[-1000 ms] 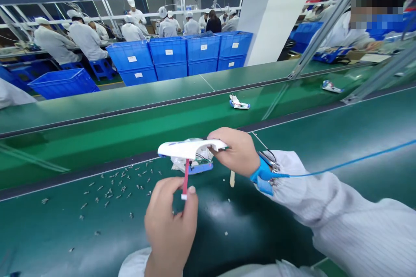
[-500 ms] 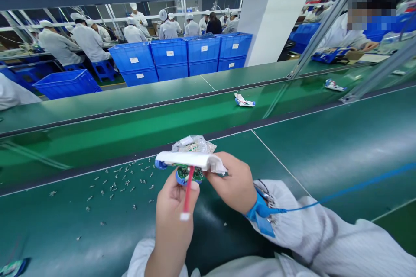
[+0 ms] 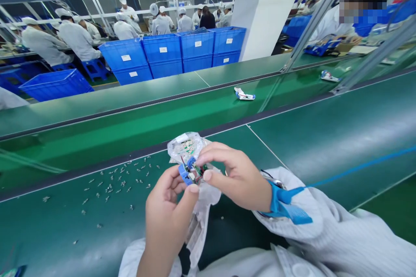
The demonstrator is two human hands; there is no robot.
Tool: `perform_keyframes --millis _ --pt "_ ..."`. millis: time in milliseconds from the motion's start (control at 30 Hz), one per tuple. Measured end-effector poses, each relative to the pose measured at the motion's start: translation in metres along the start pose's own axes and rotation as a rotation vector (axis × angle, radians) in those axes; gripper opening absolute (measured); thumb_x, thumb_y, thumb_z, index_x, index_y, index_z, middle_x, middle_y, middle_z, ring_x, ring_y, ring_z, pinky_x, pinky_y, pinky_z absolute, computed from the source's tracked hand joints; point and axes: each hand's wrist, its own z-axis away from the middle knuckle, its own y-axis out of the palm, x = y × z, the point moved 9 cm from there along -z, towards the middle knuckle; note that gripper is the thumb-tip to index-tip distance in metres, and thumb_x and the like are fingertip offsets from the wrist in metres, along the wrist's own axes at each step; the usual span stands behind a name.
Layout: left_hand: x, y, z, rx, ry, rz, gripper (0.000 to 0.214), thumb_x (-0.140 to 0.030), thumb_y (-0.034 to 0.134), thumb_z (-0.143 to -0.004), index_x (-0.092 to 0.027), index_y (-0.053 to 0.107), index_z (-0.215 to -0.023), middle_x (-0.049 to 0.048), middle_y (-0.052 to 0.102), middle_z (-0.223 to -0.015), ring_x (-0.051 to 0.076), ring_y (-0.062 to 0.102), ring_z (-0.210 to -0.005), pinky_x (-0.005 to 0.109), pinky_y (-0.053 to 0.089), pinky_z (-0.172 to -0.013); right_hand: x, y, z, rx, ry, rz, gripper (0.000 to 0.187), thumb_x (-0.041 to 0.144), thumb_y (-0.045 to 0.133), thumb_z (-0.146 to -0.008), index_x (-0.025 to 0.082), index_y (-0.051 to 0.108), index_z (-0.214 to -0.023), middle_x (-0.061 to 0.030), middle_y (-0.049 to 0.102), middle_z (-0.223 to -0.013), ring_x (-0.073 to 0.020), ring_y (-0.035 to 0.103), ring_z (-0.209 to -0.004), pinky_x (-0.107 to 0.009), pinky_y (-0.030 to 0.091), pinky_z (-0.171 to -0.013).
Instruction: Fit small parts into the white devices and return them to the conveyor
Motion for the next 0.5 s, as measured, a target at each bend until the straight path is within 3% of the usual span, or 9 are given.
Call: perform_keyframes --millis 133,267,500 --pt "-0.002 -0.004 0.004 -0.042 0.036 -0.158 0.023 -0.028 0.073 -0.070 -0.023 0.067 -0.092 0.0014 0.073 -0.085 0.016 0.069 -0.077 0.019 0.054 -0.065 0.003 0.011 -0.006 0.084 0.088 0.040 0.006 0.019 0.063 -0.073 0.017 0.067 -0.069 -0.0040 0.065 -0.076 -0.0144 0.061 -0.073 -0.026 0.048 -0.068" --pt "-0.011 -0.004 0.006 -0.082 0.078 -0.296 0.021 -0.030 0.071 -0.071 -0.024 0.066 -0.091 -0.0001 0.072 -0.084 0.016 0.069 -0.076 0.021 0.053 -0.066 -0.006 0.013 -0.005 0.102 0.170 0.010 0.020 0.018 0.064 -0.072 0.016 0.061 -0.053 -0.0006 0.059 -0.063 -0.0110 0.055 -0.062 -0.023 0.044 -0.059" --pt "-0.002 0.002 -0.001 0.044 0.030 -0.119 0.019 -0.029 0.070 -0.074 -0.021 0.066 -0.091 0.0032 0.071 -0.084 0.017 0.067 -0.075 0.021 0.053 -0.064 0.004 0.010 -0.011 0.092 0.032 -0.014 0.018 0.015 0.063 -0.074 0.016 0.062 -0.056 -0.0008 0.060 -0.065 -0.0108 0.056 -0.063 -0.023 0.045 -0.061"
